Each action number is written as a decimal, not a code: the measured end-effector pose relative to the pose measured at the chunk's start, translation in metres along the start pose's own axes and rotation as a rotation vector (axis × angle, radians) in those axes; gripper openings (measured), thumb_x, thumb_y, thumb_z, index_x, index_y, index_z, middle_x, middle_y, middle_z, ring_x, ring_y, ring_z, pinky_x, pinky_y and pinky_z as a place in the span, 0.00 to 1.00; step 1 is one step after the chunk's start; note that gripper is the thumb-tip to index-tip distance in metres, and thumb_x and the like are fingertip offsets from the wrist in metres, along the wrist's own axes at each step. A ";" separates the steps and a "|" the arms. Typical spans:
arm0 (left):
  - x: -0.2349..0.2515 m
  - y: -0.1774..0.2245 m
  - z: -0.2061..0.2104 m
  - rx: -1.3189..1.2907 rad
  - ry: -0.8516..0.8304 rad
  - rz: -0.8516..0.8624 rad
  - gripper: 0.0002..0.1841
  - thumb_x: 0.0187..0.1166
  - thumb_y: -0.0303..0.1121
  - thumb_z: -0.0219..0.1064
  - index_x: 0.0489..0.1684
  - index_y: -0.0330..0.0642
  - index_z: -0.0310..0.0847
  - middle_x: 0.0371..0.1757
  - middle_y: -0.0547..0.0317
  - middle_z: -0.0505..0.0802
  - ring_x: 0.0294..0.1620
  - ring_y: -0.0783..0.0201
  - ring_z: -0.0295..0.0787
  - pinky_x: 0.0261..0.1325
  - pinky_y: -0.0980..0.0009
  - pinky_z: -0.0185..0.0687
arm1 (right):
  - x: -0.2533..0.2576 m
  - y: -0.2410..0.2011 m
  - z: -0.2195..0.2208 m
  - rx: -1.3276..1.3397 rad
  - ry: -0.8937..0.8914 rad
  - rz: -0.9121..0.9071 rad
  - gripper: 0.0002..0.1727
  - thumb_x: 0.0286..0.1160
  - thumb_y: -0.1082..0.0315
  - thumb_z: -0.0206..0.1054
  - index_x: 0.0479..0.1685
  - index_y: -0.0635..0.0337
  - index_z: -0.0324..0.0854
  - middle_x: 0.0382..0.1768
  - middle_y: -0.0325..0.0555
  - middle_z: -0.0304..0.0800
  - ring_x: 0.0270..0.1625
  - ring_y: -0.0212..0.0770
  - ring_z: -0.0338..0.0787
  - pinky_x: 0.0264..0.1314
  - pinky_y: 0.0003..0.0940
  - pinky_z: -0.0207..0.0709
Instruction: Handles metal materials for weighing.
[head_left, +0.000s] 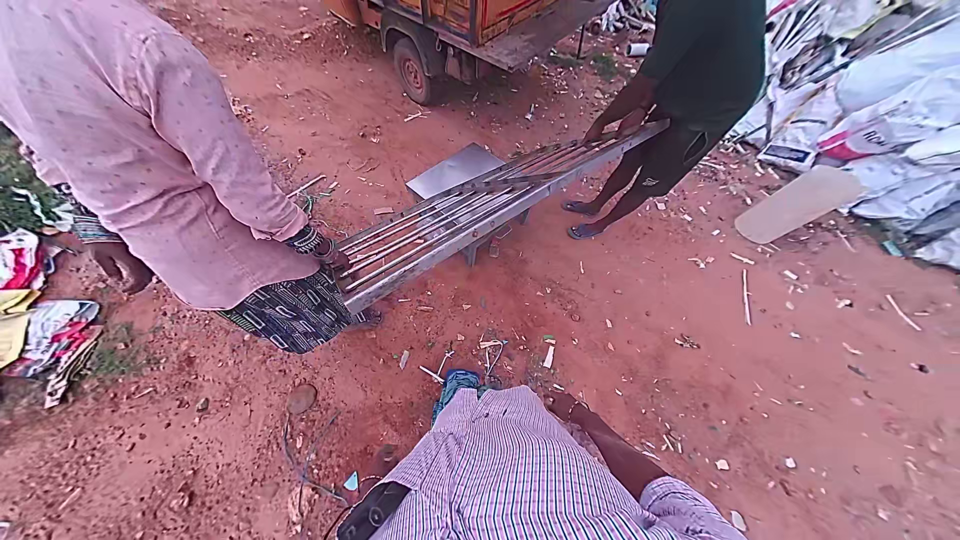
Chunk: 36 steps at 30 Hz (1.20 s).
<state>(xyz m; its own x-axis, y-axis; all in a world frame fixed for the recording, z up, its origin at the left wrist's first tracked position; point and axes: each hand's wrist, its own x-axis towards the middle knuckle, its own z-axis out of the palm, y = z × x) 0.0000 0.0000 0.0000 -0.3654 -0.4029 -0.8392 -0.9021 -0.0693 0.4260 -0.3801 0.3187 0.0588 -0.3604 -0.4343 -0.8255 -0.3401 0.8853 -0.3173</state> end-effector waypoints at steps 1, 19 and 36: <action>0.006 0.001 -0.003 0.030 0.035 0.088 0.23 0.90 0.28 0.59 0.80 0.27 0.70 0.77 0.31 0.82 0.81 0.36 0.76 0.86 0.49 0.65 | -0.009 -0.015 -0.011 0.026 0.031 -0.008 0.27 0.91 0.62 0.56 0.84 0.66 0.69 0.75 0.71 0.79 0.80 0.65 0.77 0.85 0.60 0.63; -0.066 0.088 0.010 -0.107 0.257 0.330 0.21 0.87 0.24 0.61 0.77 0.26 0.72 0.77 0.28 0.81 0.76 0.38 0.82 0.81 0.50 0.73 | -0.044 -0.091 -0.059 -0.127 0.102 -0.301 0.27 0.90 0.69 0.53 0.87 0.66 0.65 0.75 0.71 0.79 0.77 0.66 0.80 0.84 0.59 0.65; -0.118 0.243 0.096 0.297 0.803 0.769 0.22 0.75 0.23 0.65 0.69 0.23 0.81 0.78 0.22 0.78 0.81 0.25 0.71 0.84 0.40 0.65 | -0.059 0.078 -0.078 0.012 0.088 -0.237 0.27 0.90 0.67 0.56 0.85 0.71 0.66 0.77 0.73 0.77 0.81 0.66 0.77 0.87 0.57 0.62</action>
<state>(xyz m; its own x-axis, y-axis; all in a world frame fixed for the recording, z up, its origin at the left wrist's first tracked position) -0.1981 0.1182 0.1707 -0.6869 -0.7182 0.1110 -0.5620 0.6218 0.5455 -0.4533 0.4000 0.1194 -0.3467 -0.6422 -0.6836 -0.4142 0.7587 -0.5028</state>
